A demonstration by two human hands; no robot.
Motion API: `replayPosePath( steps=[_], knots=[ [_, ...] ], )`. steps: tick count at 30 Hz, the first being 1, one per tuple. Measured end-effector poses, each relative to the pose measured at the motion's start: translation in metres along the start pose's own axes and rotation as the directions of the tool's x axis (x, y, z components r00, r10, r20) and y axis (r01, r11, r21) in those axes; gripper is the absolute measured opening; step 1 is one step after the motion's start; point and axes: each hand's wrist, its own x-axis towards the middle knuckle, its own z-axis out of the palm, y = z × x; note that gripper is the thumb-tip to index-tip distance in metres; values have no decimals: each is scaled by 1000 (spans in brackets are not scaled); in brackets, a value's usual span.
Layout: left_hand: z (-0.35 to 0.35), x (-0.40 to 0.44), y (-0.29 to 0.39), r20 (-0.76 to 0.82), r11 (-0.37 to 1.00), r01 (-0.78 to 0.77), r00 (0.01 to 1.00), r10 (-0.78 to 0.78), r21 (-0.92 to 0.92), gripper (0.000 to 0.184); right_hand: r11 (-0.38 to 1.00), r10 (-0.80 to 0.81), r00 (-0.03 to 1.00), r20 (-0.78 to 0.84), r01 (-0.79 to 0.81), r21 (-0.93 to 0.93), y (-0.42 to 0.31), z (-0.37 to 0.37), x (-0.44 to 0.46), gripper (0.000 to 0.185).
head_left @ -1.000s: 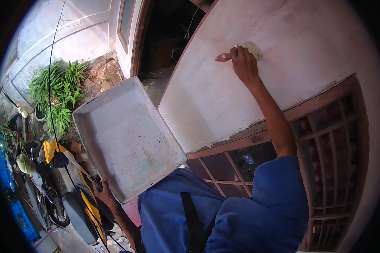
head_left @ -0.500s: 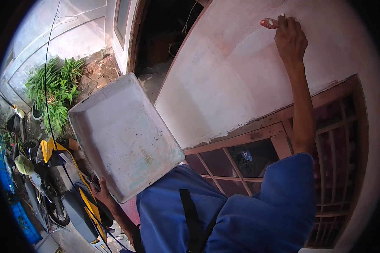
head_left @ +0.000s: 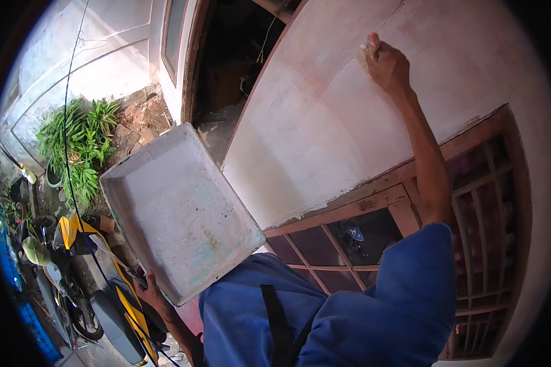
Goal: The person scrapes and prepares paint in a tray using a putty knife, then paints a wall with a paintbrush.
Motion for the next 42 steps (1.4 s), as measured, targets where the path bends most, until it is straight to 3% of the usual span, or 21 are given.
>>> replayPosePath(
  steps=[1,3,5,7,8,9,11,13,19,21,22,25,27,30,33,35,36,37,39,41,42],
  knots=[
    [-2,2,-5,3,1000,4,1000,-4,14,37,995,-80,977,-198,66,-74,6,-25,23,24],
    [-5,2,-4,5,997,10,1000,-11,71,37,910,-271,911,-311,138,-391,16,-54,52,10],
    [-3,0,3,-3,990,11,1000,-11,141,36,878,-299,912,-281,147,-456,27,-36,57,11],
    [-5,3,-10,12,999,-20,1000,20,26,36,827,-401,885,-238,238,-509,20,-2,38,17],
    [-5,5,-15,16,999,-38,999,39,-34,36,804,-362,930,-63,277,-527,13,31,16,13],
    [-2,5,-17,0,998,-41,999,41,-57,36,807,-395,918,26,360,-468,-5,59,-8,13],
    [-5,5,-17,-5,998,-39,999,39,-58,36,873,-457,867,199,480,-89,-44,113,-72,14],
    [-5,7,-19,-3,996,-54,999,54,-70,36,900,-433,871,231,404,162,-55,126,-79,15],
    [-4,3,-10,11,999,-31,999,31,-30,38,997,-32,991,-129,22,-75,17,-13,76,19],
    [0,-1,-1,-6,999,-20,1000,20,-28,39,935,-293,856,-426,165,-313,31,-44,104,15],
    [-1,0,-5,-6,1000,-18,1000,18,-24,39,857,-471,786,-402,300,-418,22,-60,102,12],
    [-7,5,-18,-11,1000,-22,1000,22,-21,38,837,-406,838,-365,181,-516,42,-17,88,9],
    [-7,6,-21,-5,999,-43,999,43,-23,38,780,-451,877,-164,298,-550,15,23,46,10],
    [-3,2,-6,18,999,-46,999,46,-18,37,845,-508,857,85,515,-147,-29,80,-20,7],
    [-1,3,-6,19,997,-64,998,65,-48,38,945,-323,899,297,287,158,-36,56,-5,19],
    [-3,2,-11,21,998,-47,999,48,-52,39,954,-259,966,-13,258,150,4,37,36,19],
    [-4,3,-13,17,998,-41,999,42,-43,39,999,32,982,184,-38,28,6,-8,67,37],
    [-5,4,-15,12,999,-35,999,35,-34,40,998,54,997,48,-53,-37,27,-35,94,50],
    [-13,11,-34,-3,1000,-16,1000,15,-2,40,950,-13,976,-216,-56,-308,61,-92,135,22],
    [-12,9,-32,-3,1000,-6,1000,6,19,40,858,-385,800,-460,126,-498,72,-126,160,15],
    [-8,5,-19,1,1000,-10,1000,10,20,39,808,-448,787,-425,153,-568,82,-127,160,16]
  ],
)
